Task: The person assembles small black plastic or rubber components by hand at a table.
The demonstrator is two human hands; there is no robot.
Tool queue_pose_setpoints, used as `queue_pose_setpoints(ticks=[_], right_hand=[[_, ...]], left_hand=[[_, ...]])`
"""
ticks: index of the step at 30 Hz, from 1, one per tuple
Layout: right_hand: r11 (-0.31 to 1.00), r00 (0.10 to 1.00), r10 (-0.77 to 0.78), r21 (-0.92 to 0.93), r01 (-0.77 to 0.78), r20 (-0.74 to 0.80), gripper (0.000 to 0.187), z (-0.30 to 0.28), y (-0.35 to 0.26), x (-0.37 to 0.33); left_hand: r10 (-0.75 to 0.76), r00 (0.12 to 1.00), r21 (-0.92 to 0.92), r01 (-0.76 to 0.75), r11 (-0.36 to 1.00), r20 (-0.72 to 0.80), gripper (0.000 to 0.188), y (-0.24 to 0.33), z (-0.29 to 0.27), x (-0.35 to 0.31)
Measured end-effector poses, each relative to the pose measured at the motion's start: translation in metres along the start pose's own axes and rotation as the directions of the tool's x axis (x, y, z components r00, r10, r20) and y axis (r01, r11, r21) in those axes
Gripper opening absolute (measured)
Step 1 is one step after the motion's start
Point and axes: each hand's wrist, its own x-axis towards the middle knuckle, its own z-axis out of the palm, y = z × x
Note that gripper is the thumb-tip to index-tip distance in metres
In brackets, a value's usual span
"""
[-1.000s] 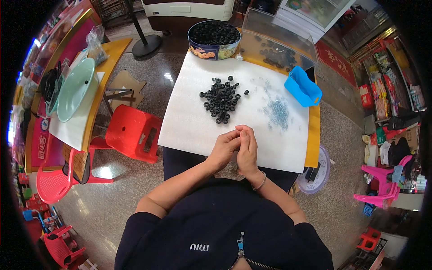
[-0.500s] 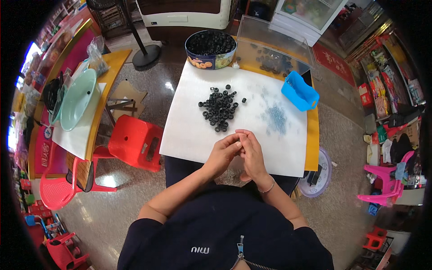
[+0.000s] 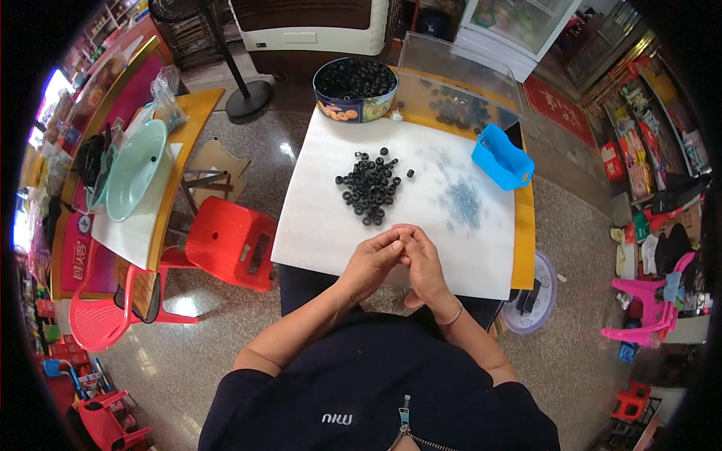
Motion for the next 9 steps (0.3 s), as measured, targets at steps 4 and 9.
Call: queue_pose_setpoints(ticks=[4, 9], right_hand=[[1.0, 1.0, -0.027, -0.002, 0.027, -0.003, 0.03, 0.008, -0.01, -0.003], [1.0, 1.0, -0.005, -0.03, 0.005, -0.018, 0.032, 0.006, -0.013, -0.002]], left_hand=[[0.015, 0.999, 0.064, -0.018, 0.998, 0.035, 0.036, 0.004, 0.001, 0.0], [0.0, 0.996, 0.134, -0.012, 0.991, 0.084, 0.037, 0.009, -0.002, 0.003]])
